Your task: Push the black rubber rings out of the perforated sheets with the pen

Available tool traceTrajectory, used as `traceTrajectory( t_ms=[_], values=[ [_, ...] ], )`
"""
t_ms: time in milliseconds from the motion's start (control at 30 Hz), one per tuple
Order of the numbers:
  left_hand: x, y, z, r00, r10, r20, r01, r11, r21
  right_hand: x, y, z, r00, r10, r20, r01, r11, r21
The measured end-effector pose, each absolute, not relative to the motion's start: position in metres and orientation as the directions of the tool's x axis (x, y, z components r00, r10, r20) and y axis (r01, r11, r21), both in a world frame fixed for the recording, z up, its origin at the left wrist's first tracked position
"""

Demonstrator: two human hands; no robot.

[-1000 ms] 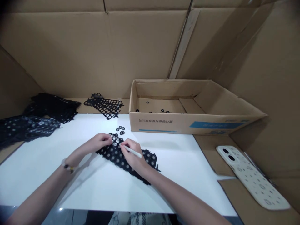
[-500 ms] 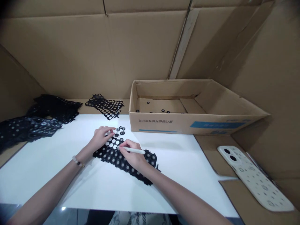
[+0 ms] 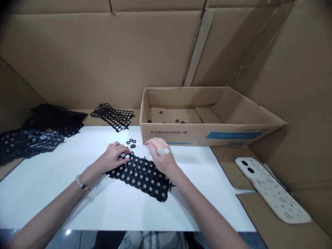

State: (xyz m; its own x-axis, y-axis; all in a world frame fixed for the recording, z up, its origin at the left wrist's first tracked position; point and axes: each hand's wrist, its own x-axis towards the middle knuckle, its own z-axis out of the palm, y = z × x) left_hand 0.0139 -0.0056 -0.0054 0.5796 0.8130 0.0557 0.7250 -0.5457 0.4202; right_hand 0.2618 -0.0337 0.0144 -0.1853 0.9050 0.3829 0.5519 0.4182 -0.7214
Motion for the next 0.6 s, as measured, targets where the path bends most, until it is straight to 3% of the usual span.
traceTrajectory(
  t_ms=[167,333,433,600],
  values=[
    [0.013,-0.004,-0.009,0.553,0.832,0.042,0.751,-0.520,0.407,0.261,-0.041,0.009,-0.481,0.867,0.128,0.796,0.493,-0.350],
    [0.012,-0.003,-0.012,0.527,0.843,0.109,0.765,-0.526,0.371,0.246,-0.037,-0.015,-0.484,0.863,0.144,0.870,0.493,-0.033],
    [0.008,-0.001,-0.011,0.491,0.860,0.138,0.781,-0.504,0.368,0.244,-0.029,-0.026,-0.442,0.879,0.178,0.895,0.446,0.020],
    [0.001,0.004,-0.008,0.425,0.887,0.180,0.793,-0.461,0.399,0.237,-0.022,-0.029,-0.404,0.894,0.194,0.907,0.419,-0.044]
  ],
)
